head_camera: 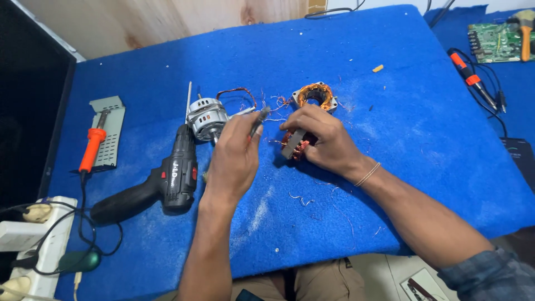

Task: Repairing a motor stator by untangling, cutting, and manipulating wires using hand tools

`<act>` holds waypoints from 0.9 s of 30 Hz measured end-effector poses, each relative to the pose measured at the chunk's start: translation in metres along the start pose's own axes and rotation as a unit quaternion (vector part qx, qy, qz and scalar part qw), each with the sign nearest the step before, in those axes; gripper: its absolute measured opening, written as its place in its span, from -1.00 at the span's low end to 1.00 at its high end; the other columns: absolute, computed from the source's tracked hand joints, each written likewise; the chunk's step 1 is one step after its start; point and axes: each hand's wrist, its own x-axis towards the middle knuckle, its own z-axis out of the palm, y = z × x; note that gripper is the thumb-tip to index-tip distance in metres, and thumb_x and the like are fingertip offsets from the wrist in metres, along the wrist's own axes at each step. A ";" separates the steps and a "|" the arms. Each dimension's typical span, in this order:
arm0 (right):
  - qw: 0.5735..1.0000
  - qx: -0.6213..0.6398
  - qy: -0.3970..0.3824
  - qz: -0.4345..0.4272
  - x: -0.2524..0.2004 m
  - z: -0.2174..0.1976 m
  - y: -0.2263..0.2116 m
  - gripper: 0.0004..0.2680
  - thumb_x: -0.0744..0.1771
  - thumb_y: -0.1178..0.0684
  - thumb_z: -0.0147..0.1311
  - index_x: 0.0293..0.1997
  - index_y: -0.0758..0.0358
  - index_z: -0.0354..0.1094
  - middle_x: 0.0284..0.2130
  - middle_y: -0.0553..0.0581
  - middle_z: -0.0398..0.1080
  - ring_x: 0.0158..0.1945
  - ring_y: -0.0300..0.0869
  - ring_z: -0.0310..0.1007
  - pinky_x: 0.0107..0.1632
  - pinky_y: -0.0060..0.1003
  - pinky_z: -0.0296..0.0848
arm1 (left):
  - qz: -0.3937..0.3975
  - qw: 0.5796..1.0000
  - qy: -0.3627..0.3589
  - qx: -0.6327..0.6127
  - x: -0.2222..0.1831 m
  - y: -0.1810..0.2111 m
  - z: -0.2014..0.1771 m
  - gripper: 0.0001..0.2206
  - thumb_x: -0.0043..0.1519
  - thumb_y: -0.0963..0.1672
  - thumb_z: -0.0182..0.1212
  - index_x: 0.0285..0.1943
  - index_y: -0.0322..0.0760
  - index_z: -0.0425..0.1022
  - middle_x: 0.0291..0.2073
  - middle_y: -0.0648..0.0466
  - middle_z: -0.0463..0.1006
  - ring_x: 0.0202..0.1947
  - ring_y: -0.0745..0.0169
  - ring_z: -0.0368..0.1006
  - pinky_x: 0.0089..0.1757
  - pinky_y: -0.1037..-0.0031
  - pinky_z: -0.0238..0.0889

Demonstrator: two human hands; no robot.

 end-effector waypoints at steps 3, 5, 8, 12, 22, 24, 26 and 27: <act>0.996 -0.063 -0.012 -0.059 -0.002 -0.002 0.006 -0.65 0.08 0.54 0.20 -0.17 0.32 0.47 -0.21 0.22 0.49 -0.11 0.15 0.50 -0.04 -0.03 0.49 | 0.043 0.995 -0.016 0.085 0.000 0.000 -0.003 -0.77 0.44 -0.15 -0.02 0.21 -0.09 0.47 -0.20 0.05 0.51 -0.14 -0.02 0.50 -0.10 0.24 0.43; 0.992 -0.101 -0.011 -0.076 -0.001 -0.005 0.005 -0.71 0.13 0.50 0.20 -0.20 0.29 0.49 -0.21 0.18 0.49 -0.10 0.10 0.49 -0.02 -0.07 0.49 | 0.036 0.995 -0.014 0.095 0.000 -0.001 -0.004 -0.76 0.44 -0.15 -0.01 0.26 -0.08 0.44 -0.16 0.03 0.51 -0.08 -0.04 0.49 -0.09 0.22 0.44; 0.983 -0.160 -0.012 -0.094 -0.002 -0.009 0.011 -0.77 0.18 0.45 0.19 -0.22 0.24 0.52 -0.19 0.12 0.50 -0.08 0.05 0.47 0.02 -0.09 0.47 | 0.024 0.992 -0.026 0.123 -0.003 -0.004 -0.003 -0.73 0.45 -0.12 0.00 0.31 -0.06 0.42 -0.11 0.01 0.51 -0.03 -0.07 0.48 -0.12 0.15 0.48; 0.985 -0.145 -0.014 -0.089 0.002 -0.011 0.020 -0.77 0.24 0.44 0.15 -0.13 0.28 0.52 -0.23 0.16 0.50 -0.10 0.09 0.49 0.01 -0.04 0.48 | 0.009 0.974 -0.083 0.213 -0.008 -0.001 -0.002 -0.69 0.42 -0.08 -0.03 0.33 0.17 0.39 -0.10 0.17 0.50 -0.01 0.15 0.46 -0.20 0.20 0.53; 0.989 -0.123 -0.024 -0.083 0.006 -0.012 0.020 -0.77 0.22 0.34 0.32 -0.08 0.31 0.51 -0.24 0.20 0.50 -0.12 0.07 0.49 0.05 -0.02 0.47 | 0.077 0.960 -0.043 0.266 -0.016 -0.036 0.016 -0.68 0.29 -0.16 0.16 0.21 0.15 0.51 -0.13 0.25 0.48 0.05 0.28 0.40 -0.16 0.48 0.49; 0.989 -0.117 -0.032 -0.089 0.004 -0.011 0.021 -0.78 0.22 0.34 0.33 -0.09 0.34 0.51 -0.25 0.24 0.50 -0.13 0.06 0.49 0.06 -0.02 0.46 | 0.114 0.954 -0.022 0.276 -0.015 -0.036 0.017 -0.66 0.20 -0.19 0.27 0.16 0.01 0.55 -0.09 0.17 0.48 0.09 0.17 0.38 -0.13 0.42 0.48; 0.987 -0.123 -0.036 -0.092 0.004 -0.011 0.021 -0.77 0.21 0.34 0.34 -0.09 0.35 0.51 -0.26 0.24 0.51 -0.14 0.07 0.49 0.06 -0.01 0.46 | 0.124 0.951 -0.019 0.283 -0.015 -0.032 0.014 -0.70 0.23 -0.21 0.24 0.12 -0.01 0.57 -0.10 0.16 0.47 0.10 0.16 0.38 -0.12 0.43 0.46; 0.986 -0.128 -0.041 -0.095 0.003 -0.011 0.022 -0.76 0.21 0.34 0.34 -0.08 0.35 0.52 -0.26 0.25 0.51 -0.14 0.08 0.49 0.06 0.00 0.46 | 0.132 0.947 -0.016 0.291 -0.015 -0.030 0.013 -0.73 0.25 -0.23 0.20 0.09 -0.03 0.59 -0.10 0.15 0.46 0.10 0.15 0.37 -0.11 0.45 0.44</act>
